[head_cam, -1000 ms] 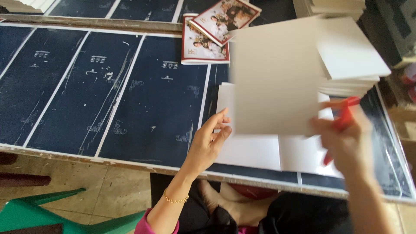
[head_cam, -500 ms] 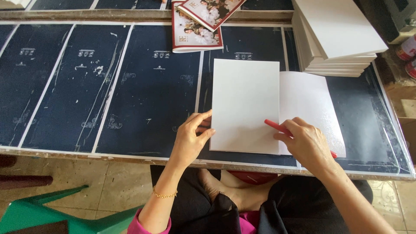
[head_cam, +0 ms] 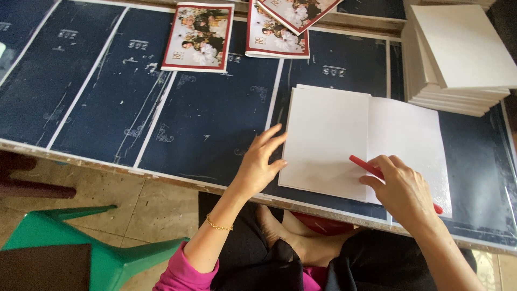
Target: Folding printed sheets of paper and using a tool to crease the folds before stacking them neatly.
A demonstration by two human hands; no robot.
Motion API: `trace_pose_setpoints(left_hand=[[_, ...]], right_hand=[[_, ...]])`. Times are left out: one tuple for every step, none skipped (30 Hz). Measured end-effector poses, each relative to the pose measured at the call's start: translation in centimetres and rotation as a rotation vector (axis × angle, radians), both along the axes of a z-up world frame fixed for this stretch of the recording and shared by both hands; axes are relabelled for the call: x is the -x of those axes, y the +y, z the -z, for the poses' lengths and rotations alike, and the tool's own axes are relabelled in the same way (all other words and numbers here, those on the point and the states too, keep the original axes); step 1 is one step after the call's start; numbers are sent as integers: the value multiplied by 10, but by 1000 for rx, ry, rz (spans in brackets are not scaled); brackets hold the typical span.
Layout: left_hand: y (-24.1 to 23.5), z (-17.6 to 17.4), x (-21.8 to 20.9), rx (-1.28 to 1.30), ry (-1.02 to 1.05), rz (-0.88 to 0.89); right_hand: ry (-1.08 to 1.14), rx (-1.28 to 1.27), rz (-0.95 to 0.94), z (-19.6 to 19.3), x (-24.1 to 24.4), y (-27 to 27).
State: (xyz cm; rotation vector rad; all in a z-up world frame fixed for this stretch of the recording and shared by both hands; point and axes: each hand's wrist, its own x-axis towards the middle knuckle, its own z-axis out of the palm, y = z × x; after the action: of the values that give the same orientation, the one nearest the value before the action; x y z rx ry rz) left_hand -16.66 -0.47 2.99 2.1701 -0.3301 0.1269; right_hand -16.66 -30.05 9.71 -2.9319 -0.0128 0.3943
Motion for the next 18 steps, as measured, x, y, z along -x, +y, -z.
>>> trace_pose_setpoints(left_hand=[[0,-3,1,1,0,-8],[0,-6,1,-31,18,74],[-1,-10,1,-63,36,155],[0,-12,3,-62,36,153],[1,-15,4,-92,65,180],[2,-18,6,-123,93,209],[1,-17,6,-123,93,207],[1,-17,6,-130,77,201],[1,-16,7,-136,62,194],[1,-16,7,-137,61,192],[1,-17,7,-140,64,192],[1,-17,6,-144,65,194],[1,-17,8,-147,63,195],[1,-18,7,-144,72,193],[1,-18,7,-141,82,192],[1,-17,8,-138,83,190],[2,-17,10,-129,87,199],[3,-17,7,-123,84,213]], right_hand=[[0,1,-8,-1,0,1],[-1,-7,-6,-2,0,2],[-1,-15,-4,-3,1,3],[-1,-13,-7,-3,0,3],[11,0,-12,-3,-1,3],[22,12,-15,-2,-1,2],[21,11,-17,-1,-2,1],[19,31,-26,1,-3,0],[18,50,-34,2,-3,-1],[17,49,-36,3,-3,-2],[-1,45,-55,4,-3,-4],[-21,40,-72,5,-3,-5],[-23,39,-70,0,9,-5],[-116,-68,9,-4,18,-6],[-208,-174,89,-8,28,-7],[-206,-171,87,-2,49,-2],[-106,-725,376,5,69,3],[4,-1291,660,11,88,8]])
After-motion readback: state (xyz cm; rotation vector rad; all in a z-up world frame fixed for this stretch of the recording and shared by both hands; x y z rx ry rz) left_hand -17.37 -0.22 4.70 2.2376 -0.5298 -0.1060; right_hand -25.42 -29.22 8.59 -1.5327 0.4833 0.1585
